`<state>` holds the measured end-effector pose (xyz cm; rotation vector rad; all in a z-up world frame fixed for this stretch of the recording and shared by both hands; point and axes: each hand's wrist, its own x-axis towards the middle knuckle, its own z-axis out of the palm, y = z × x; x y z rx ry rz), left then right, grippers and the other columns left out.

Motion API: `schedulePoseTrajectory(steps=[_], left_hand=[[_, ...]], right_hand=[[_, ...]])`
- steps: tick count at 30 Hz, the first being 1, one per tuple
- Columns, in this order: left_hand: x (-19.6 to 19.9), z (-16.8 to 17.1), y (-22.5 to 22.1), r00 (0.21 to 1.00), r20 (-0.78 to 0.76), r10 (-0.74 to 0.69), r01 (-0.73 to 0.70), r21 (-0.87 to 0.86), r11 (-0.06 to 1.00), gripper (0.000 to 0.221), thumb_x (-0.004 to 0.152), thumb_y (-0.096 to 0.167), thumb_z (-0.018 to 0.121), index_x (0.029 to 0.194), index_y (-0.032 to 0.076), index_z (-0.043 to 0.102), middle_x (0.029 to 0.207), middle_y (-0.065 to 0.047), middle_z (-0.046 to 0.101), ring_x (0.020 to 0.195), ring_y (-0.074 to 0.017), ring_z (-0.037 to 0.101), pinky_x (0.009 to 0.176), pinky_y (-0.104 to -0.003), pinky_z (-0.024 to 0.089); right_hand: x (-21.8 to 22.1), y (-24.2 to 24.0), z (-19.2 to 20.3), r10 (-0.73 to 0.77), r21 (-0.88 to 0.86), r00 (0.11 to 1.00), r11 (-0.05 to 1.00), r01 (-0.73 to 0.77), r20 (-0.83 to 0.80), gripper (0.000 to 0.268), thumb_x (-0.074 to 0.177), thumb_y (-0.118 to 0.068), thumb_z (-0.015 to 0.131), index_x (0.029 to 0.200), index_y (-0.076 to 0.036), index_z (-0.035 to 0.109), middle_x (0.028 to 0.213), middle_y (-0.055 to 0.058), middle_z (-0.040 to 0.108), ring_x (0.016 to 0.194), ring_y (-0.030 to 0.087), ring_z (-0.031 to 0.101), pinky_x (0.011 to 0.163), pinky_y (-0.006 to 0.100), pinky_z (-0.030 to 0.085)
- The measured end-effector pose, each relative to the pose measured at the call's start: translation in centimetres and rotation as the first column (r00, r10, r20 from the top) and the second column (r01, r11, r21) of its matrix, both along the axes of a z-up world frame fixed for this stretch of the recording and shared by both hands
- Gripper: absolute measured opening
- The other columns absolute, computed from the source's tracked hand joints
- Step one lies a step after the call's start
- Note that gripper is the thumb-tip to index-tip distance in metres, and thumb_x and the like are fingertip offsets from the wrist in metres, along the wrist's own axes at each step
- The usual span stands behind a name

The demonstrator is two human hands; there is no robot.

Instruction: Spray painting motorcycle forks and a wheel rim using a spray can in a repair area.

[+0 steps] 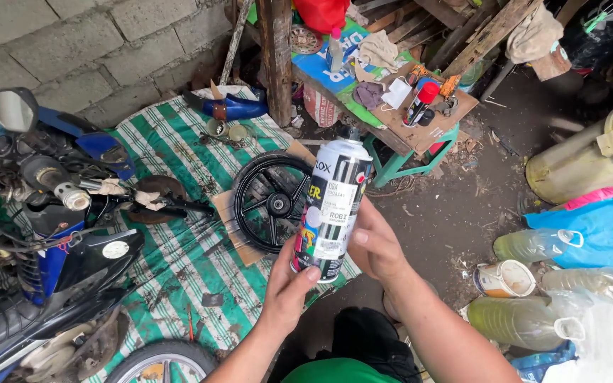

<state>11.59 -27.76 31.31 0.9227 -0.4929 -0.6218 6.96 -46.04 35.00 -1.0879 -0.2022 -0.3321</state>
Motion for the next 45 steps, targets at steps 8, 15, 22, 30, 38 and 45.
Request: schedulePoseTrajectory(steps=[8, 15, 22, 30, 38, 45], left_hand=[[1.9, -0.6, -0.2, 0.997, -0.076, -0.029, 0.024, -0.070, 0.997, 0.079, 0.095, 0.032, 0.076, 0.161, -0.003, 0.050, 0.152, -0.023, 0.068, 0.138, -0.0311, 0.066, 0.115, -0.045, 0.053], [3.2, -0.8, -1.2, 0.995, -0.095, -0.041, 0.048, 0.080, 0.996, 0.076, 0.097, 0.037, 0.072, 0.163, 0.006, 0.051, 0.153, -0.018, 0.069, 0.134, -0.0306, 0.069, 0.106, -0.047, 0.061], [3.0, -0.9, -3.8, 0.986, -0.130, 0.106, -0.092, 0.112, 0.989, 0.088, 0.089, 0.020, 0.084, 0.165, 0.009, 0.041, 0.159, -0.017, 0.061, 0.134, -0.0269, 0.070, 0.109, -0.039, 0.059], [2.9, -2.9, -6.3, 0.787, -0.545, -0.288, 0.122, -0.320, 0.939, 0.068, 0.099, 0.039, 0.067, 0.153, -0.001, 0.058, 0.131, -0.027, 0.074, 0.109, -0.0371, 0.074, 0.088, -0.048, 0.063], [1.5, -4.1, -7.3, 0.383, -0.683, -0.622, 0.194, -0.599, 0.777, 0.076, 0.104, 0.060, 0.060, 0.153, 0.002, 0.061, 0.116, -0.027, 0.075, 0.096, -0.0368, 0.075, 0.072, -0.038, 0.058], [1.8, -3.0, -6.9, 0.735, -0.613, -0.291, 0.321, -0.064, 0.945, 0.094, 0.101, 0.077, 0.036, 0.146, 0.000, 0.066, 0.127, -0.021, 0.076, 0.101, -0.0306, 0.072, 0.080, -0.040, 0.056]], right_hand=[[1.8, -0.7, -0.8, -0.023, 0.017, 0.996, 1.000, 0.025, -0.081, 0.090, 0.096, -0.037, 0.086, 0.165, 0.001, 0.042, 0.145, 0.022, 0.070, 0.126, 0.036, 0.073, 0.106, 0.051, 0.061], [3.7, -2.6, -1.5, -0.039, 0.060, 0.986, 0.997, 0.049, -0.163, 0.073, 0.094, -0.025, 0.089, 0.154, -0.001, 0.053, 0.134, 0.021, 0.077, 0.113, 0.033, 0.078, 0.097, 0.050, 0.065], [4.4, -4.1, -1.9, -0.254, -0.105, 0.915, 0.967, 0.233, -0.312, 0.075, 0.083, -0.034, 0.094, 0.144, -0.003, 0.062, 0.125, 0.015, 0.081, 0.108, 0.027, 0.079, 0.094, 0.045, 0.066], [3.8, -7.0, -1.1, 0.001, 0.002, 0.988, 1.000, -0.001, -0.154, 0.069, 0.092, -0.036, 0.091, 0.144, 0.000, 0.062, 0.137, 0.017, 0.075, 0.118, 0.033, 0.076, 0.102, 0.050, 0.062], [2.9, -8.0, -1.5, 0.217, 0.106, 0.976, 0.971, -0.215, -0.008, 0.071, 0.098, -0.026, 0.086, 0.153, 0.006, 0.054, 0.152, 0.028, 0.065, 0.136, 0.046, 0.069, 0.113, 0.063, 0.059], [2.1, -9.0, -3.3, 0.064, 0.085, 0.993, 0.995, -0.055, -0.102, 0.060, 0.094, -0.024, 0.091, 0.140, 0.004, 0.065, 0.132, 0.018, 0.078, 0.118, 0.035, 0.077, 0.105, 0.051, 0.063]])
